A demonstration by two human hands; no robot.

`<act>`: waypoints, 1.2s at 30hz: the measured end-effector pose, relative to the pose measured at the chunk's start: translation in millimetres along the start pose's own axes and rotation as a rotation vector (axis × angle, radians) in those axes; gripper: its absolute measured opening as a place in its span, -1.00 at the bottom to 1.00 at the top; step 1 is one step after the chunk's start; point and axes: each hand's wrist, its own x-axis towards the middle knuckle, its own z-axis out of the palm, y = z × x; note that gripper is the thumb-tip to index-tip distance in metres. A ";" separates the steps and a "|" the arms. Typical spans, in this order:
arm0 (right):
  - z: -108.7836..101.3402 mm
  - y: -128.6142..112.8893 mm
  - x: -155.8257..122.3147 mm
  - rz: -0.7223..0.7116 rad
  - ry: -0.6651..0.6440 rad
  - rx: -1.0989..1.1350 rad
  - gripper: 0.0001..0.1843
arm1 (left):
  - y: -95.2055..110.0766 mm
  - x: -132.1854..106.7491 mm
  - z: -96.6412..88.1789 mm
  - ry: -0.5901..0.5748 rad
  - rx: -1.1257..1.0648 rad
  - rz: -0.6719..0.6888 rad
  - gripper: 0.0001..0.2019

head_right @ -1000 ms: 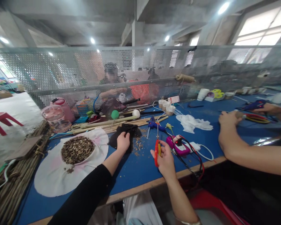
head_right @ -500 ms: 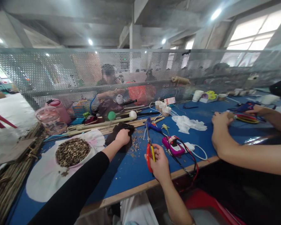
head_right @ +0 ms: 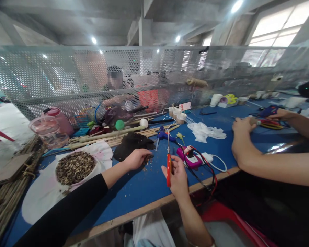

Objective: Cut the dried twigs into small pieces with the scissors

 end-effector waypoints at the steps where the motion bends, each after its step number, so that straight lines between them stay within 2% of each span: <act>1: -0.1 0.4 0.0 0.001 -0.001 0.007 -0.50 | 0.0 -1.4 -1.6 0.024 0.012 -0.029 -0.59; 3: -0.3 0.3 -0.1 0.005 -0.004 0.013 -0.50 | -0.1 -1.5 -5.3 -0.004 0.072 -0.082 -0.63; 6: -0.1 -1.9 -0.7 0.008 -0.010 -0.001 -0.49 | 2.3 4.2 -9.5 -0.138 0.125 -0.089 -0.57; 9: 0.4 -4.3 -1.1 -0.001 -0.009 -0.024 -0.49 | 8.8 13.4 -8.1 -0.194 0.111 -0.072 -0.70; 13: 0.7 -4.3 -1.2 -0.005 -0.007 -0.031 -0.48 | 14.7 20.4 -0.6 -0.139 0.094 -0.124 -0.84; 19: 0.7 -3.6 -1.2 -0.010 -0.013 -0.015 -0.51 | -1.4 15.1 -1.7 0.000 0.005 -0.226 -0.73; 23: 1.0 -4.3 -1.2 -0.008 -0.013 -0.016 -0.50 | -4.9 15.7 -8.9 -0.065 0.040 -0.201 -0.72; 29: 0.8 -3.5 -1.5 0.005 -0.029 0.016 -0.49 | 12.6 19.2 -8.9 -0.208 0.247 -0.095 -0.68; 32: 1.4 -4.7 -1.6 -0.001 -0.029 0.015 -0.47 | 23.6 11.9 -2.3 -0.211 0.306 -0.080 -0.80; 36: 2.2 -5.4 -1.4 -0.001 -0.021 0.006 -0.44 | 34.8 -2.6 10.8 -0.154 0.411 -0.102 -0.76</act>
